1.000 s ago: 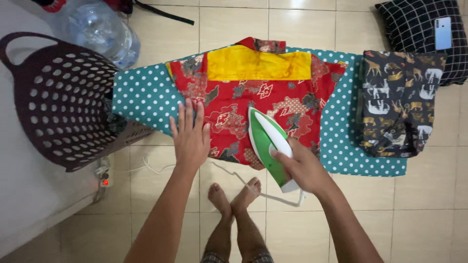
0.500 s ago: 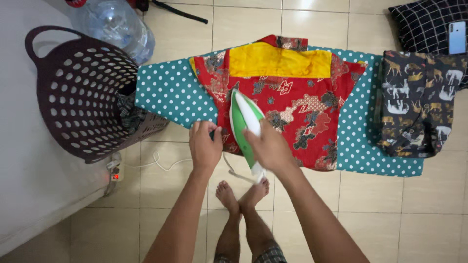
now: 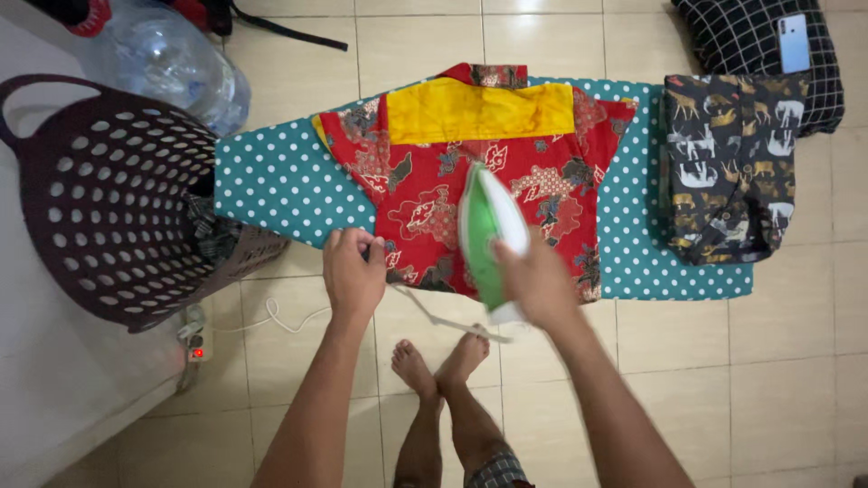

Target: The person picks up a shirt from a basket and irons it on a patterned mat on the floor, then folds the shirt by hand.

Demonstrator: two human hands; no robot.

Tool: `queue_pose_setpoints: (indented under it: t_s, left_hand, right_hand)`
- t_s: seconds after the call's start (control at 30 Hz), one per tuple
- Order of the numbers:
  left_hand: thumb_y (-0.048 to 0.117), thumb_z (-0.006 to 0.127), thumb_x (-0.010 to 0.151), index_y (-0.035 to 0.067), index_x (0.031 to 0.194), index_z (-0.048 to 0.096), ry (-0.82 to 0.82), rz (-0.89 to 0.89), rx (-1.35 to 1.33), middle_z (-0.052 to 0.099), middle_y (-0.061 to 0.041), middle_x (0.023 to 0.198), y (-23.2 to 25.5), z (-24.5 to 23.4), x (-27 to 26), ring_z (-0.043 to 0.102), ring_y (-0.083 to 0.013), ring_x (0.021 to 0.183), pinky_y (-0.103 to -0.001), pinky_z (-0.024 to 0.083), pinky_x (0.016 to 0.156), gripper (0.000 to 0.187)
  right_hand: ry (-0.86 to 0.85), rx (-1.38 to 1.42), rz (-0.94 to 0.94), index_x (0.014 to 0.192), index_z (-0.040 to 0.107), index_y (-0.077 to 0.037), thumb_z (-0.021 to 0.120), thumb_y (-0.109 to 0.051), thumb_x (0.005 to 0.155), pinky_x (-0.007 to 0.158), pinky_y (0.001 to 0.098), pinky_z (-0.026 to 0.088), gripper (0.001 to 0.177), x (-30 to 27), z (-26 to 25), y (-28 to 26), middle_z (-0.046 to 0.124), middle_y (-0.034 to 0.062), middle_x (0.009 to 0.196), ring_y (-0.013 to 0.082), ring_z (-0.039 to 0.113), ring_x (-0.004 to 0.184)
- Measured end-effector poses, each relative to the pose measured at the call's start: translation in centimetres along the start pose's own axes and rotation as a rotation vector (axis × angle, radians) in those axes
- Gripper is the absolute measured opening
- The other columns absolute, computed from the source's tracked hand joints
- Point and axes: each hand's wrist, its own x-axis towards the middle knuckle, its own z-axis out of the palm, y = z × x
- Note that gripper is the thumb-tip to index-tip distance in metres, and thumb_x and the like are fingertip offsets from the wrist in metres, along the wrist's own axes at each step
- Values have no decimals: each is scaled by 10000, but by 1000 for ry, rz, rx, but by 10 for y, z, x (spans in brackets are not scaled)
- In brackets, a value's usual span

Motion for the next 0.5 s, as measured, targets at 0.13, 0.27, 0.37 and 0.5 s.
queue_pose_setpoints:
  t_s: [0.13,0.27,0.37,0.5]
  left_hand:
    - [135,768,884,51,888,643,13,31,-5,598,-94,901,-2,0,-2,592,-288,886,-436,474,823,151]
    - [141,772,882,53,881,643,28,52,24,604,-90,904,-5,4,-1,593,-285,893,-439,471,829,156]
    - [150,756,899,57,896,635,6,32,-13,600,-84,916,-9,4,-4,595,-271,903,-426,473,840,153]
    - [203,749,899,54,893,641,-4,-10,-31,633,-92,867,5,-7,-3,628,-277,840,-414,499,775,184]
  right_hand:
    - [46,338,69,1061,574,12,628,-349,970,521,359,511,376,6,-41,49,641,110,718,181,621,567]
    - [63,351,48,966,577,10,630,-351,985,491,349,454,365,13,-49,58,615,92,663,164,571,510]
    - [9,407,16,957,564,-4,616,-351,969,479,330,463,350,-2,-44,61,603,59,641,152,582,498]
    - [-100,388,100,941,580,-6,637,-343,951,473,359,446,342,-41,-20,58,591,100,605,174,566,490]
